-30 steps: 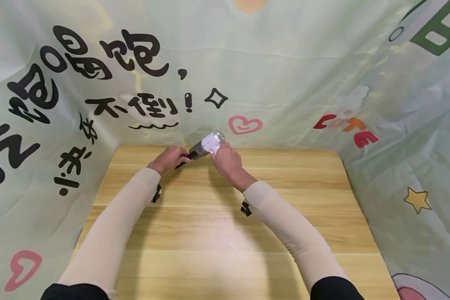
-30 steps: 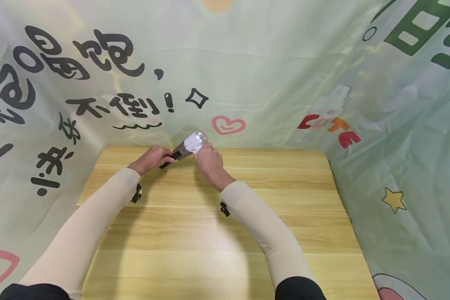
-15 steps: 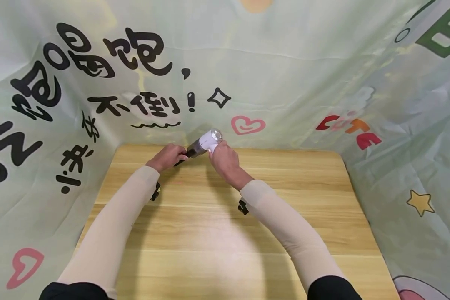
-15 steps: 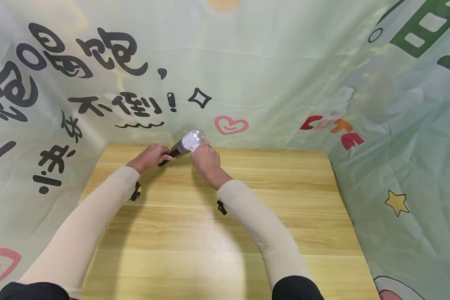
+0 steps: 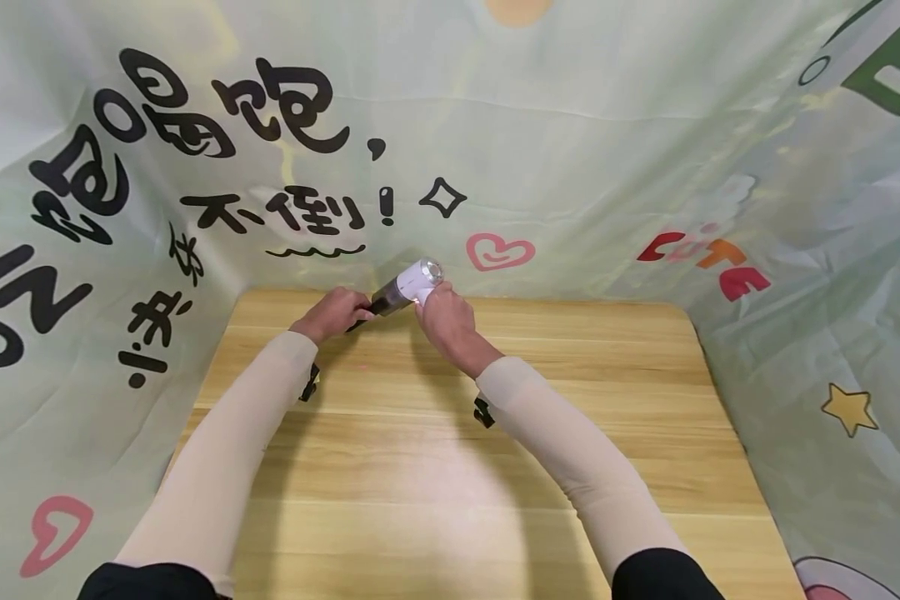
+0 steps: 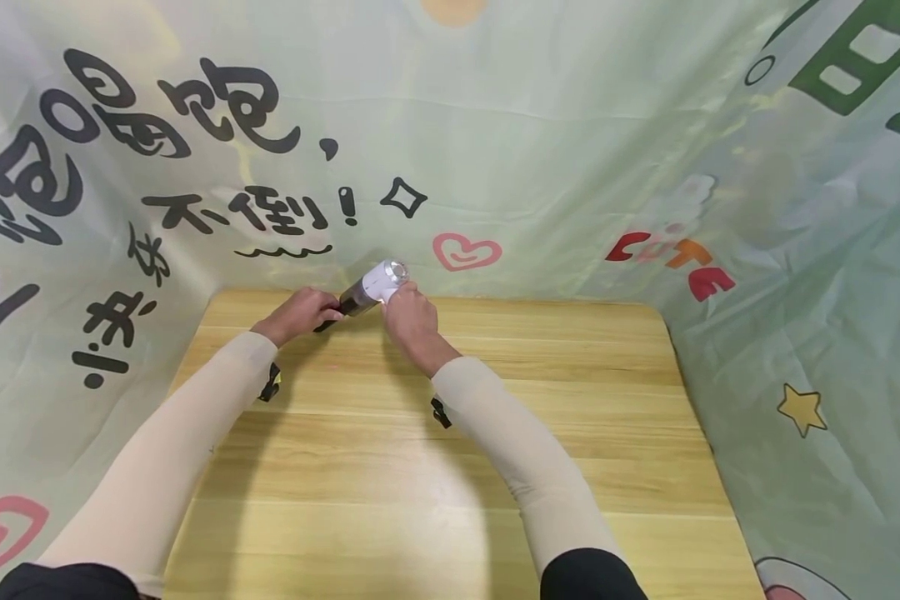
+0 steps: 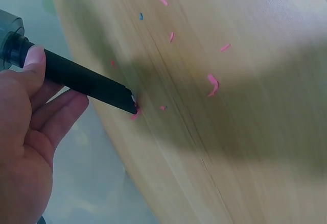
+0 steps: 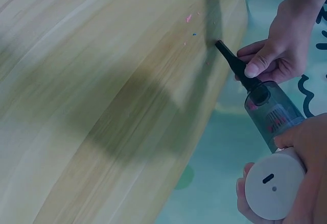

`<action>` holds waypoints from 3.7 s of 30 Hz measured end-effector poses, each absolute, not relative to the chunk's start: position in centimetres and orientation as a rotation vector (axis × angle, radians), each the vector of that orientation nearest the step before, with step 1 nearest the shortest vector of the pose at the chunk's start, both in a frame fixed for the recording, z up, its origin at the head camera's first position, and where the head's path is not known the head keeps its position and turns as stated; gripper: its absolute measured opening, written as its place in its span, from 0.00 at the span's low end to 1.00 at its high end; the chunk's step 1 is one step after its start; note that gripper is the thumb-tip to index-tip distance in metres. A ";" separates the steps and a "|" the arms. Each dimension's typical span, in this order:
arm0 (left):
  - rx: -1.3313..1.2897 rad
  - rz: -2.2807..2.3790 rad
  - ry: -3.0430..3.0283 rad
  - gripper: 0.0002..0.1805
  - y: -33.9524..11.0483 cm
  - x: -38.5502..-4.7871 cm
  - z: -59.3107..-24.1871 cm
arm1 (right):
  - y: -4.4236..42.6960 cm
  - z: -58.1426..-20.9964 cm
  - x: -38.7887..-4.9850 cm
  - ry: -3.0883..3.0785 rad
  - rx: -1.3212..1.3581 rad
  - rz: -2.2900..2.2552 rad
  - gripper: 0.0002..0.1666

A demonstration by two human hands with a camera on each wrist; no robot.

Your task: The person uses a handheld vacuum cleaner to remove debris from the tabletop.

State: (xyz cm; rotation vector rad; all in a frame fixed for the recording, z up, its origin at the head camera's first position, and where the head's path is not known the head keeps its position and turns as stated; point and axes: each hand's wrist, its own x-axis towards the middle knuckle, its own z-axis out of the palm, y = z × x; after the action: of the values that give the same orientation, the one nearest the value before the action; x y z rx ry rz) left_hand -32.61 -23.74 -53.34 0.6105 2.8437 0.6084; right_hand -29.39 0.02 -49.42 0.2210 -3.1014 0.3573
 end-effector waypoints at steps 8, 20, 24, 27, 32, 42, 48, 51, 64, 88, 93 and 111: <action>0.601 0.587 2.848 0.11 -24.3 -32.4 -53.4 | -0.3 -49.5 -29.4 -3.126 0.235 0.374 0.31; 0.615 0.576 2.847 0.12 -24.9 -31.5 -53.6 | -0.5 -50.0 -29.2 -3.161 0.227 0.418 0.32; 0.622 0.571 2.846 0.13 -25.1 -31.2 -53.7 | -0.5 -50.1 -29.0 -3.171 0.238 0.417 0.33; 0.613 0.575 2.840 0.12 -25.2 -30.9 -53.8 | -0.5 -50.2 -28.9 -3.180 0.245 0.409 0.34; 0.601 0.563 2.835 0.12 -25.4 -30.5 -53.8 | -0.5 -50.4 -28.5 -3.171 0.255 0.422 0.34; 0.599 0.561 2.831 0.13 -25.6 -29.3 -54.2 | -0.2 -50.7 -27.9 -3.193 0.312 0.391 0.33; 0.581 0.560 2.818 0.13 -25.7 -28.6 -54.3 | -0.1 -50.7 -27.6 -3.207 0.308 0.419 0.34; 0.580 0.566 2.822 0.14 -25.8 -28.3 -54.7 | 0.0 -50.8 -27.4 -3.202 0.322 0.421 0.33; 0.525 0.653 2.805 0.16 -25.8 -26.6 -55.0 | 0.6 -50.4 -27.0 -3.141 0.432 0.345 0.33; 0.702 0.563 2.702 0.16 -27.5 -24.8 -55.8 | 1.2 -50.0 -26.5 -3.116 0.556 0.233 0.34; 0.754 0.555 2.734 0.13 -27.8 -24.2 -56.3 | 1.5 -50.0 -26.6 -3.152 0.558 0.238 0.35; 0.707 0.608 2.731 0.11 -27.1 -24.4 -56.5 | 2.9 -50.3 -28.3 -3.081 0.744 0.163 0.33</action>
State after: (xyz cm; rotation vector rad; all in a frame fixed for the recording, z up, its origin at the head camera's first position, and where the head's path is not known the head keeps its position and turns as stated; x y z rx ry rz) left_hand -24.37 -27.10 -56.46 0.7066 2.7306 0.6078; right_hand -28.31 2.85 -50.31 0.7443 -3.0814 0.1625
